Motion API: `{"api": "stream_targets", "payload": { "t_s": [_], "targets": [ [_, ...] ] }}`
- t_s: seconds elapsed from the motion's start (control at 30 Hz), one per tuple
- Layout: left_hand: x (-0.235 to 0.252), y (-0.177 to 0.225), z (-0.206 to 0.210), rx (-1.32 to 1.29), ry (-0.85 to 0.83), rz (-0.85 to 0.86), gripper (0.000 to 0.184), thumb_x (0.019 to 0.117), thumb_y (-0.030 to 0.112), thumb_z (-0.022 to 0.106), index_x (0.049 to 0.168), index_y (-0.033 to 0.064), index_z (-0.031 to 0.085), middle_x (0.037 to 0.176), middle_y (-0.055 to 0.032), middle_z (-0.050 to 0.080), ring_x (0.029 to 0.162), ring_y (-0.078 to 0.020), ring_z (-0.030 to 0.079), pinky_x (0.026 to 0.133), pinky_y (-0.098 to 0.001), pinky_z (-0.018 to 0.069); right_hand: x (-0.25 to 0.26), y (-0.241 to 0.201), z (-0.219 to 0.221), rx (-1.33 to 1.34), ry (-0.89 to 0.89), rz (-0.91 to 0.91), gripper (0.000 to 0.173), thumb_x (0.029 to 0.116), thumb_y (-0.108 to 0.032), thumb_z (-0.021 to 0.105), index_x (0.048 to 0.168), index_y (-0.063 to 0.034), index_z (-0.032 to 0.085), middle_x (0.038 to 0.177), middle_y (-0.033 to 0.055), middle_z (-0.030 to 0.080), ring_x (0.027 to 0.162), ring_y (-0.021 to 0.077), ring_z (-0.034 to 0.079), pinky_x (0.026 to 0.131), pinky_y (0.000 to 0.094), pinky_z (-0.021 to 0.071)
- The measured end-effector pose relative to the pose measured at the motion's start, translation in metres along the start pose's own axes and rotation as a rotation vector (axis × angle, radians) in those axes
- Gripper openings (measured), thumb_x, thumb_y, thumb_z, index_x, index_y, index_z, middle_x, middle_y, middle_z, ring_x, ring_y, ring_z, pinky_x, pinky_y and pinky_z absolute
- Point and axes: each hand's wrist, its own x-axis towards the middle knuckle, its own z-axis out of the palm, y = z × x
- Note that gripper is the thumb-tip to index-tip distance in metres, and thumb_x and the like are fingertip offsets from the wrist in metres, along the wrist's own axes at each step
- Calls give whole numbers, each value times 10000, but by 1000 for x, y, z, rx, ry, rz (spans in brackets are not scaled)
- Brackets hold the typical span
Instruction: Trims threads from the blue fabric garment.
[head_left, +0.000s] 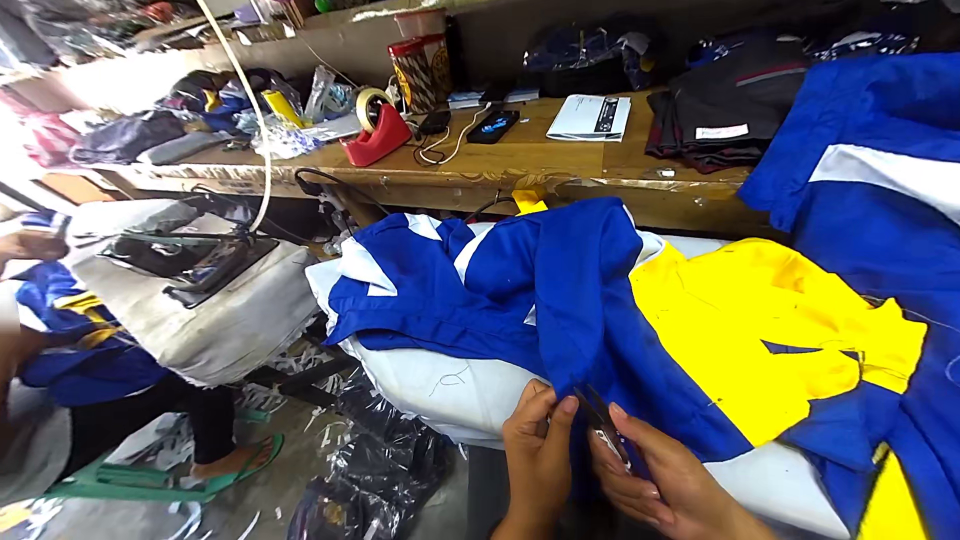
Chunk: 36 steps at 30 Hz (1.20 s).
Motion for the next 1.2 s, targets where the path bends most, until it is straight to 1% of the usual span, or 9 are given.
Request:
{"api": "stream_targets", "payload": {
  "t_s": [0.07, 0.13, 0.27, 0.4, 0.53, 0.67, 0.9, 1.07, 1.2],
  "targets": [
    [-1, 3, 1, -4, -7, -13, 139, 981, 105, 647, 916, 23, 738, 858, 17, 640, 822, -27, 599, 759, -177, 517, 1, 9, 1, -535, 214, -289, 389, 1054, -432, 541, 755, -188, 591, 576, -148, 414, 467, -96, 361, 428, 82, 290],
    [3, 3, 1, -2, -15, 4, 142, 983, 105, 643, 916, 22, 737, 857, 18, 635, 824, -22, 595, 760, -170, 513, 6, 9, -1, -734, 287, -395, 391, 1045, -442, 557, 751, -185, 574, 586, -140, 415, 493, -86, 369, 453, 100, 299],
    [6, 3, -1, -37, -26, -12, 146, 986, 117, 645, 924, 24, 739, 887, 5, 653, 852, -39, 610, 782, -195, 526, 6, -4, -3, -107, 4, -55, 432, 1049, -481, 527, 798, -146, 634, 582, -116, 455, 424, -59, 415, 382, 101, 348],
    [4, 1, 1, 41, -10, 53, 127, 973, 82, 641, 894, 25, 722, 831, 30, 605, 811, -14, 576, 745, -158, 492, 9, 6, 0, -523, 204, -315, 393, 1056, -390, 549, 717, -195, 583, 566, -145, 432, 459, -89, 381, 420, 86, 309],
    [-2, 1, 1, 61, -12, 91, 117, 965, 66, 641, 893, 22, 722, 821, 32, 586, 811, -5, 566, 739, -148, 490, 5, 9, 5, -269, 172, -164, 427, 1061, -389, 535, 695, -180, 612, 542, -134, 434, 410, -78, 378, 371, 92, 307],
    [-8, 1, 0, 44, 17, 96, 123, 976, 78, 639, 902, 30, 724, 832, 36, 585, 817, -10, 569, 747, -149, 491, 4, 15, 7, -299, 164, -173, 436, 1072, -386, 516, 683, -197, 570, 531, -147, 381, 414, -81, 350, 381, 92, 282],
    [-16, 3, 3, -15, 69, -15, 132, 981, 59, 621, 917, -4, 718, 843, 6, 601, 803, -36, 587, 740, -178, 516, -1, 21, 2, -272, 94, -161, 425, 1043, -491, 531, 771, -174, 611, 557, -137, 423, 419, -69, 394, 378, 101, 329],
    [-19, 2, -2, -13, 78, -35, 137, 971, 65, 632, 896, -2, 725, 810, 14, 604, 787, -22, 578, 734, -165, 500, 2, 28, 1, -771, 278, -395, 372, 1055, -418, 542, 746, -212, 561, 581, -155, 407, 464, -90, 363, 422, 92, 304],
    [-21, -1, -7, -36, 89, -18, 136, 975, 49, 623, 898, -23, 709, 815, 5, 594, 793, -28, 575, 739, -169, 500, 3, 26, 5, -246, 132, -117, 425, 1031, -487, 550, 764, -168, 638, 541, -138, 432, 410, -67, 407, 371, 105, 339]
  ]
}}
